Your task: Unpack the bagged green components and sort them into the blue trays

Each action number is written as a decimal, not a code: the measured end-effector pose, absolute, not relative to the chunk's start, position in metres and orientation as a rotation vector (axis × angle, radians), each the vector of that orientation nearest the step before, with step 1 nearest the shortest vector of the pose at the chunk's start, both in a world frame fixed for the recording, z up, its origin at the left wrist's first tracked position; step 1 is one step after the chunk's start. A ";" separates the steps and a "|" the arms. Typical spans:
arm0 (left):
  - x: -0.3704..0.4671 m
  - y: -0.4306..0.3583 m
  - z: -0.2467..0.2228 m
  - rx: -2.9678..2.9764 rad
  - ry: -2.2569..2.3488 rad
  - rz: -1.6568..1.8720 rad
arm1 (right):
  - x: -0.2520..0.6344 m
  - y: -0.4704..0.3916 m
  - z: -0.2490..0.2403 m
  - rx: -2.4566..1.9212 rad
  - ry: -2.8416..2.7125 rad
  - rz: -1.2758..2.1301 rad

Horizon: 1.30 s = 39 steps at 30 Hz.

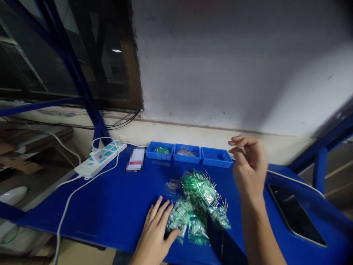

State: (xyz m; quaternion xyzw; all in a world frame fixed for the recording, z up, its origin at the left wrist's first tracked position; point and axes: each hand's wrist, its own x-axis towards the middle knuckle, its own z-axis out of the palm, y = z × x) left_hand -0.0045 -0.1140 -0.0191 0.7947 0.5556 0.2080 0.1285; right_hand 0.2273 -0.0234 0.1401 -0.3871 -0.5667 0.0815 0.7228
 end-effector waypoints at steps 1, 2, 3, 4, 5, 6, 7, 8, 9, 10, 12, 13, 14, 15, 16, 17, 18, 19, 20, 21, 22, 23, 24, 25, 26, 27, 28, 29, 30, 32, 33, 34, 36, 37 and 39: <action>-0.004 -0.114 -0.021 2.301 1.629 0.623 | 0.231 -0.020 0.125 -0.876 -1.291 0.188; -0.003 -0.114 -0.022 2.291 1.637 0.645 | 0.234 -0.016 0.107 -0.922 -1.332 0.196; -0.002 -0.113 -0.023 2.278 1.645 0.673 | 0.237 -0.012 0.088 -0.972 -1.377 0.207; -0.001 -0.113 -0.024 2.257 1.657 0.707 | 0.240 -0.009 0.069 -1.031 -1.406 0.219; -0.001 -0.113 -0.024 2.229 1.671 0.746 | 0.243 -0.006 0.052 -1.100 -1.426 0.233; 0.000 -0.114 -0.025 2.192 1.686 0.783 | 0.245 -0.003 0.038 -1.170 -1.429 0.246; -0.001 -0.114 -0.025 2.151 1.699 0.818 | 0.248 -0.002 0.027 -1.226 -1.424 0.257; -0.001 -0.115 -0.025 2.113 1.704 0.847 | 0.250 -0.002 0.021 -1.267 -1.414 0.253; -0.002 -0.115 -0.025 2.081 1.703 0.870 | 0.251 -0.004 0.018 -1.268 -1.412 0.241; -0.002 -0.116 -0.025 2.056 1.698 0.887 | 0.252 -0.007 0.017 -1.251 -1.409 0.234; -0.003 -0.116 -0.023 2.018 1.695 0.913 | 0.253 -0.020 0.020 -1.193 -1.411 0.248; -0.003 -0.116 -0.023 2.003 1.694 0.927 | 0.252 -0.030 0.021 -1.174 -1.409 0.275; -0.003 -0.116 -0.022 1.984 1.694 0.940 | 0.251 -0.042 0.020 -1.173 -1.421 0.297; -0.003 -0.116 -0.021 1.961 1.695 0.956 | 0.250 -0.057 0.017 -1.185 -1.450 0.311; -0.004 -0.116 -0.020 1.929 1.697 0.977 | 0.249 -0.074 0.013 -1.215 -1.498 0.307; -0.005 -0.116 -0.020 1.886 1.702 0.998 | 0.247 -0.091 0.007 -1.268 -1.567 0.274; -0.006 -0.116 -0.019 1.834 1.709 1.019 | 0.245 -0.108 0.001 -1.332 -1.628 0.185; -0.007 -0.115 -0.019 1.782 1.717 1.038 | 0.243 -0.122 -0.006 -1.380 -1.667 0.098; -0.008 -0.115 -0.019 1.735 1.723 1.052 | 0.241 -0.134 -0.011 -1.408 -1.693 0.034; -0.009 -0.114 -0.019 1.702 1.724 1.062 | 0.239 -0.143 -0.016 -1.423 -1.726 -0.003; -0.010 -0.114 -0.020 1.688 1.716 1.069 | 0.237 -0.147 -0.019 -1.434 -1.771 -0.023; -0.011 -0.113 -0.021 1.691 1.701 1.072 | 0.234 -0.148 -0.021 -1.450 -1.817 -0.038; -0.011 -0.113 -0.022 1.706 1.683 1.072 | 0.232 -0.146 -0.021 -1.462 -1.864 -0.054; -0.011 -0.113 -0.024 1.726 1.665 1.066 | 0.230 -0.141 -0.021 -1.475 -1.906 -0.074; -0.011 -0.113 -0.025 1.744 1.653 1.058 | 0.227 -0.134 -0.021 -1.487 -1.941 -0.103; -0.010 -0.113 -0.025 1.756 1.647 1.046 | 0.225 -0.127 -0.021 -1.505 -1.962 -0.133; -0.010 -0.113 -0.026 1.761 1.644 1.035 | 0.224 -0.120 -0.021 -1.532 -1.972 -0.157; -0.010 -0.114 -0.026 1.760 1.642 1.029 | 0.222 -0.113 -0.021 -1.554 -1.977 -0.181; -0.011 -0.114 -0.026 1.757 1.637 1.030 | 0.220 -0.106 -0.021 -1.571 -1.977 -0.204; -0.011 -0.115 -0.025 1.757 1.617 1.048 | 0.218 -0.095 -0.018 -1.573 -1.964 -0.245; -0.012 -0.116 -0.024 1.762 1.606 1.059 | 0.217 -0.090 -0.015 -1.559 -1.947 -0.263; -0.012 -0.116 -0.024 1.769 1.598 1.067 | 0.218 -0.087 -0.011 -1.538 -1.921 -0.277; -0.012 -0.116 -0.023 1.775 1.597 1.078 | 0.221 -0.091 -0.003 -1.489 -1.845 -0.260; -0.012 -0.117 -0.023 1.776 1.598 1.090 | 0.224 -0.100 -0.001 -1.455 -1.800 -0.226; -0.011 -0.117 -0.023 1.779 1.598 1.129 | 0.232 -0.137 -0.012 -1.378 -1.714 -0.055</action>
